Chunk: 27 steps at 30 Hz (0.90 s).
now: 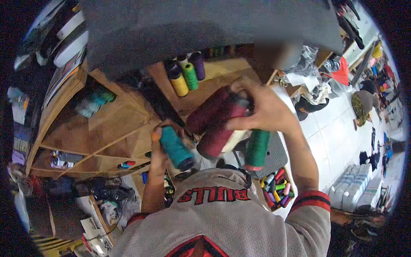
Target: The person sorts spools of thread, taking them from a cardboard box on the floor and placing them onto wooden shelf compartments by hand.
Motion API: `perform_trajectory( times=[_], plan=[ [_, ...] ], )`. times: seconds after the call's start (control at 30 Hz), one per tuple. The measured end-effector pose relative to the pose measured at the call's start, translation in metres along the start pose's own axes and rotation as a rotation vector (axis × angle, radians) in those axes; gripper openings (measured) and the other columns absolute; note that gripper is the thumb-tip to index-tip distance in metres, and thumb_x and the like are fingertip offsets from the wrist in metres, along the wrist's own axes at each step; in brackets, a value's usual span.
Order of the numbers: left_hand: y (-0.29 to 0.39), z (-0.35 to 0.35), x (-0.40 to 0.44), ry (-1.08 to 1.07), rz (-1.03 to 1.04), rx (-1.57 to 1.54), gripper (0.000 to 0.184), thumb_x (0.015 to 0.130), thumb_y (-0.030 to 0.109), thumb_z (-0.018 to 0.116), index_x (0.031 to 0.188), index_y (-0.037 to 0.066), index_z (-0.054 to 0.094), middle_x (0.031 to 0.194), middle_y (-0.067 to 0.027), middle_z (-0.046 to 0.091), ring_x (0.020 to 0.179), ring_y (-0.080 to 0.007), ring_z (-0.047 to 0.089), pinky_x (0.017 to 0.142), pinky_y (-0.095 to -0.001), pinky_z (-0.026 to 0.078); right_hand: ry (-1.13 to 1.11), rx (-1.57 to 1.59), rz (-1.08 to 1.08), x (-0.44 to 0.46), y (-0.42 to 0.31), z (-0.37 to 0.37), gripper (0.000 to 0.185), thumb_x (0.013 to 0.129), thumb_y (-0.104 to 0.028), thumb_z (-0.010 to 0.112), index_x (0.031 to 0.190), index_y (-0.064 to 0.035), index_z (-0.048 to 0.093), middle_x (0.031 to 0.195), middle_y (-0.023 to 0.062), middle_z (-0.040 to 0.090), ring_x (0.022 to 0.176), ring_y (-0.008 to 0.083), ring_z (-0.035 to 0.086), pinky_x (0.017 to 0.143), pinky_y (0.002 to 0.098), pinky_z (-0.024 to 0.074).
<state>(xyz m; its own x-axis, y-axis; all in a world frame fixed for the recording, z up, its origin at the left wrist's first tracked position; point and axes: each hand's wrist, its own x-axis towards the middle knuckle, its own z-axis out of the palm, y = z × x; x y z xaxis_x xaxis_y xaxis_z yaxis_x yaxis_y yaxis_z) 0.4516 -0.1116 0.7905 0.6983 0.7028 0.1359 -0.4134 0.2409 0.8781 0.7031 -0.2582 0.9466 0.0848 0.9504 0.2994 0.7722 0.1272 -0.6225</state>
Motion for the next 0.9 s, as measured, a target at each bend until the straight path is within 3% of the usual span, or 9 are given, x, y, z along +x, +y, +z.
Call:
perform_trajectory(
  times=[0.2, 0.27, 0.3, 0.4, 0.47, 0.6, 0.67, 0.77, 0.9],
  plan=[
    [0.013, -0.085, -0.081, 0.57, -0.402, -0.839, 0.055, 0.082, 0.054, 0.048, 0.093, 0.0, 0.056, 0.075, -0.0126, 0.058, 0.056, -0.0258, 0.05, 0.058, -0.0376, 0.044, -0.601, 0.186, -0.14, 0.087, -0.046, 0.096, 0.076, 0.064, -0.047, 0.078, 0.116, 0.001, 0.049, 0.109, 0.0194, 0.058, 0.1, 0.0307, 0.058, 0.087, 0.0359, 0.045],
    [0.03, -0.099, -0.091, 0.285, -0.241, -0.841, 0.056, 0.084, 0.054, 0.044, 0.09, 0.0, 0.057, 0.065, -0.0141, 0.055, 0.045, -0.0276, 0.045, 0.051, -0.0391, 0.042, -0.685, 0.211, -0.198, 0.113, -0.063, 0.125, 0.076, 0.067, -0.049, 0.075, 0.119, -0.0005, 0.048, 0.111, 0.0198, 0.058, 0.103, 0.0299, 0.057, 0.088, 0.0363, 0.0443],
    [0.044, -0.098, -0.091, -0.075, -0.067, -0.71, 0.056, 0.085, 0.055, 0.042, 0.087, 0.0, 0.057, 0.06, -0.0142, 0.052, 0.042, -0.0272, 0.043, 0.047, -0.0395, 0.04, -0.729, 0.226, -0.224, 0.121, -0.071, 0.14, 0.075, 0.068, -0.05, 0.074, 0.12, -0.0012, 0.048, 0.112, 0.02, 0.057, 0.105, 0.0295, 0.056, 0.089, 0.0366, 0.0439],
    [0.076, -0.109, -0.117, -0.338, 0.075, -0.598, 0.058, 0.086, 0.055, 0.04, 0.078, 0.001, 0.058, 0.051, -0.0135, 0.046, 0.039, -0.0232, 0.04, 0.037, -0.0374, 0.03, -0.723, 0.33, -0.289, 0.142, -0.094, 0.182, 0.076, 0.072, -0.061, 0.064, 0.121, -0.0047, 0.049, 0.111, 0.02, 0.059, 0.103, 0.0304, 0.057, 0.09, 0.0377, 0.0439],
    [0.081, -0.135, -0.13, -0.346, 0.074, -0.541, 0.06, 0.086, 0.057, 0.039, 0.078, 0.001, 0.057, 0.052, -0.0129, 0.046, 0.039, -0.0221, 0.04, 0.037, -0.0352, 0.029, -0.641, 0.336, -0.338, 0.151, -0.094, 0.216, 0.072, 0.073, -0.054, 0.067, 0.122, -0.0045, 0.049, 0.116, 0.0179, 0.057, 0.107, 0.0288, 0.055, 0.092, 0.0369, 0.0422],
    [0.081, -0.169, -0.153, -0.069, 0.099, -0.427, 0.057, 0.086, 0.058, 0.039, 0.086, 0.005, 0.058, 0.056, -0.0154, 0.053, 0.041, -0.0209, 0.047, 0.037, -0.0303, 0.036, -0.671, 0.319, -0.3, 0.171, -0.12, 0.24, 0.068, 0.072, -0.043, 0.073, 0.122, -0.0044, 0.049, 0.117, 0.0154, 0.056, 0.11, 0.0263, 0.053, 0.093, 0.0358, 0.0412],
    [0.096, -0.178, -0.163, 0.13, 0.186, 0.18, 0.057, 0.087, 0.057, 0.038, 0.079, 0.003, 0.053, 0.054, -0.0144, 0.05, 0.043, -0.0226, 0.047, 0.038, -0.0327, 0.036, -0.582, 0.273, -0.296, 0.181, -0.125, 0.246, 0.068, 0.072, -0.043, 0.074, 0.122, -0.0042, 0.05, 0.116, 0.015, 0.057, 0.11, 0.0253, 0.053, 0.093, 0.0353, 0.0413],
    [0.105, -0.205, -0.147, -0.139, 0.189, -0.396, 0.057, 0.087, 0.056, 0.038, 0.085, 0.001, 0.054, 0.058, -0.0155, 0.05, 0.045, -0.0234, 0.046, 0.04, -0.036, 0.037, -0.329, 0.123, -0.329, 0.203, -0.134, 0.243, 0.069, 0.072, -0.049, 0.072, 0.117, -0.0015, 0.052, 0.108, 0.0192, 0.06, 0.104, 0.0291, 0.057, 0.091, 0.0369, 0.0433],
    [0.114, -0.221, -0.149, -0.069, 0.119, -0.38, 0.052, 0.083, 0.052, 0.042, 0.077, 0.001, 0.053, 0.065, -0.0118, 0.049, 0.041, -0.0217, 0.042, 0.037, -0.0322, 0.032, -0.22, -0.199, -0.111, 0.237, -0.156, 0.238, 0.054, 0.08, -0.038, 0.066, 0.118, -0.0024, 0.053, 0.101, 0.017, 0.065, 0.103, 0.0306, 0.058, 0.089, 0.0401, 0.044]
  ],
)
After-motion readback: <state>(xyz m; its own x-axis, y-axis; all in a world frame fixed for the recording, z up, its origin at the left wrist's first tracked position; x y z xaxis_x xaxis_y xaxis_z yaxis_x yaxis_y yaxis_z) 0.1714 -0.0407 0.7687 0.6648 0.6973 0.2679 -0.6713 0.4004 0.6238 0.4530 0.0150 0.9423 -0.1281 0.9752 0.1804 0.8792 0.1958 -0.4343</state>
